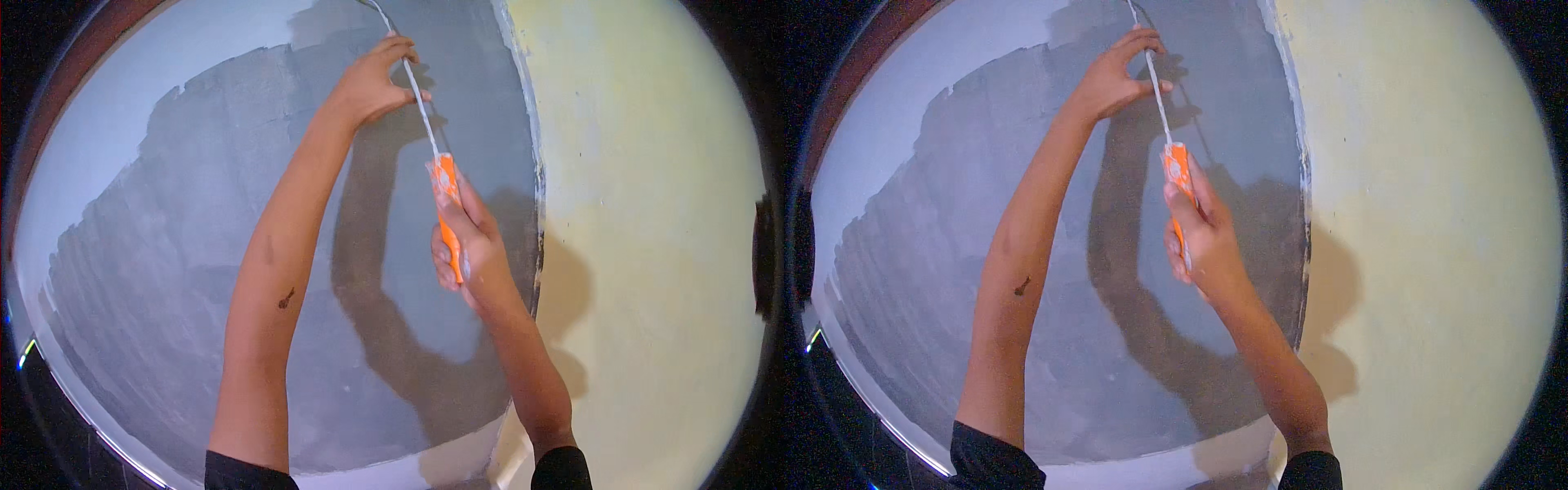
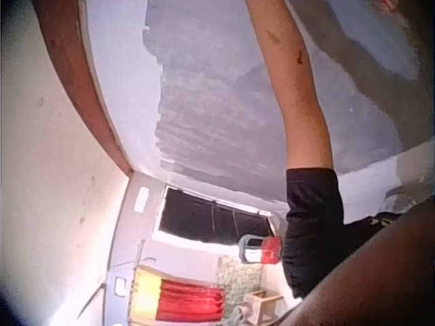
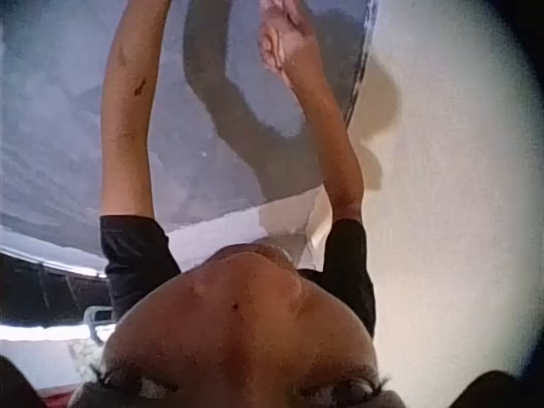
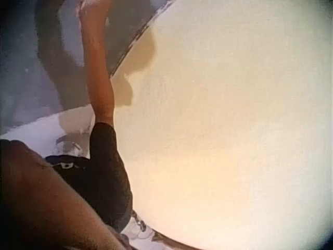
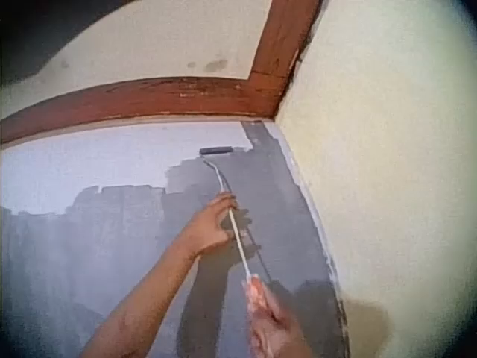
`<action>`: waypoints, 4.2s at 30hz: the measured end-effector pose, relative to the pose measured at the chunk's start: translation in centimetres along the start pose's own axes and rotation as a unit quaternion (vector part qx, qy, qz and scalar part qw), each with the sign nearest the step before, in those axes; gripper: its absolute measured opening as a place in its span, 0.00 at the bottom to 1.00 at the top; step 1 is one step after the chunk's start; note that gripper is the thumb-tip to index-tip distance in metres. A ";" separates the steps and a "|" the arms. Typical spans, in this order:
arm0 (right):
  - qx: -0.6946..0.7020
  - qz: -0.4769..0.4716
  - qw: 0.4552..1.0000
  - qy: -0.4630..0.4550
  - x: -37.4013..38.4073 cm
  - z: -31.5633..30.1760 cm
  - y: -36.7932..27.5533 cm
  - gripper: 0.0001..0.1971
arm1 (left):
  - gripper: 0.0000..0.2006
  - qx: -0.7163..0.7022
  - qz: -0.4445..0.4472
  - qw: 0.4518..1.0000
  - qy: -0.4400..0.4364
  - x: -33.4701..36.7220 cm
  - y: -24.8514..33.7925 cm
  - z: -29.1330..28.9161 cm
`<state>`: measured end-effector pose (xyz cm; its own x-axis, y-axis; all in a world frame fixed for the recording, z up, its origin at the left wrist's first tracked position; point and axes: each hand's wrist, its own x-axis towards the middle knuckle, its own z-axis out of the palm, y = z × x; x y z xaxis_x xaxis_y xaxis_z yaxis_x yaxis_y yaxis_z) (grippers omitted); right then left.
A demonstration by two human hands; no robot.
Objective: The person is painting a wall and a floor fixture using a paint roller.
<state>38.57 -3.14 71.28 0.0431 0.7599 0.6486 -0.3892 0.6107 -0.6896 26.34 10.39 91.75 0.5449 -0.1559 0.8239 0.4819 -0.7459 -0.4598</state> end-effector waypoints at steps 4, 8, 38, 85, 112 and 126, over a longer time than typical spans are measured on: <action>-0.003 -0.002 1.000 0.022 -2.4 -0.2 2.3 0.26 | 0.29 -0.024 -0.015 0.999 -0.020 -2.5 1.3 0.9; -0.043 0.007 0.998 0.038 -6.8 -2.5 4.9 0.27 | 0.29 -0.080 -0.064 0.992 -0.076 -7.1 6.3 2.7; -0.075 -0.017 0.997 -0.030 4.0 -5.0 -2.4 0.23 | 0.25 -0.027 0.061 0.997 -0.039 6.6 -2.4 4.0; -0.138 0.019 0.988 -0.067 10.1 -8.2 -11.3 0.24 | 0.22 0.142 0.011 0.988 0.060 19.2 -7.4 8.4; -0.156 0.048 0.986 -0.028 4.1 -14.3 -3.8 0.30 | 0.17 0.160 0.008 0.986 -0.049 10.2 1.9 12.0; -0.047 0.069 0.993 0.084 -7.8 -14.7 8.3 0.28 | 0.17 0.081 0.063 0.987 -0.121 -4.6 11.6 11.6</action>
<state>48.50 -0.77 55.75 0.1522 0.8592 0.4885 -0.3154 0.5106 -0.7998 37.32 9.96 78.78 0.7457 -0.0663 0.6630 0.4927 -0.6150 -0.6157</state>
